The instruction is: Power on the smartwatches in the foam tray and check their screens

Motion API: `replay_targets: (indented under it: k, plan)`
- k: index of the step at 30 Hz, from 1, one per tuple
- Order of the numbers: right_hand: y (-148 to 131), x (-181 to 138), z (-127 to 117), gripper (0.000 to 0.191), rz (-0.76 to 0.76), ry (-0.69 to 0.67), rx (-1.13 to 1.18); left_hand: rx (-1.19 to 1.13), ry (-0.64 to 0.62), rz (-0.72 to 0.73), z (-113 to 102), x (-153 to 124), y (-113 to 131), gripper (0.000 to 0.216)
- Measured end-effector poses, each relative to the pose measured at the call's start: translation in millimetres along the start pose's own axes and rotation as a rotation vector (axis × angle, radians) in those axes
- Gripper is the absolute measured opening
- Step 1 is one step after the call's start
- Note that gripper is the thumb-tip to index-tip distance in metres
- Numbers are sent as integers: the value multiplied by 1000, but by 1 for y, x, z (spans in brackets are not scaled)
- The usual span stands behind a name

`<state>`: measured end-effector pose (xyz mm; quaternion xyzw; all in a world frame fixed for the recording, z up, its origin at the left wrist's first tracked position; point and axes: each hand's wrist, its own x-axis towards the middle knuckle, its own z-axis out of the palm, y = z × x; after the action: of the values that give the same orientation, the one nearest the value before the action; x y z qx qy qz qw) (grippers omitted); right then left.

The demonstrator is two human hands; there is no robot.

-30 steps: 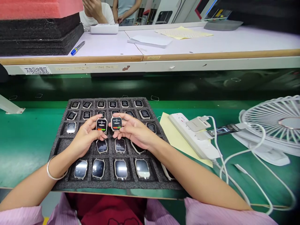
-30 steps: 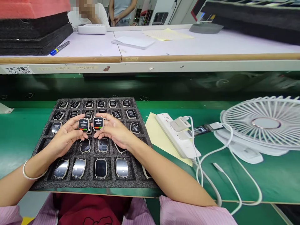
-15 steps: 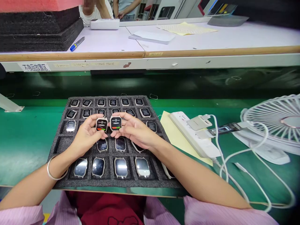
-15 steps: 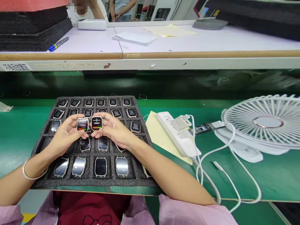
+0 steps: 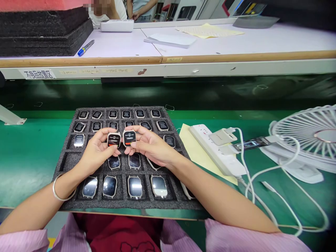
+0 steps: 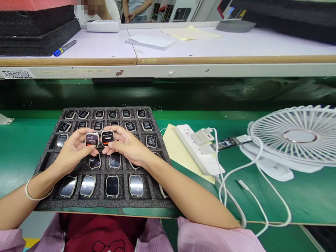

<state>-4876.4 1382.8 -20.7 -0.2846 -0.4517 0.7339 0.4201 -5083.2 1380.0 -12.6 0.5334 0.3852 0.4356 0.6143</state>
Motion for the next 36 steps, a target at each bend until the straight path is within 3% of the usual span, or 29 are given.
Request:
replay_targets:
  k: [11,18,24,29,36]
  plan:
    - [-4,-1,1,51,-9,2,28,-79,-7,-47,0,-3,7,46]
    - [-1,1,0,31,15,75,-38,-32,15,-105,3,-4,7,33]
    - [0,1,2,26,71,81,-23,124,58,-21,3,-2,6,22]
    - [0,1,0,35,89,54,57,95,30,5,2,0,2,34]
    - [4,2,5,63,12,-19,-93,35,-75,-61,-12,-4,14,64]
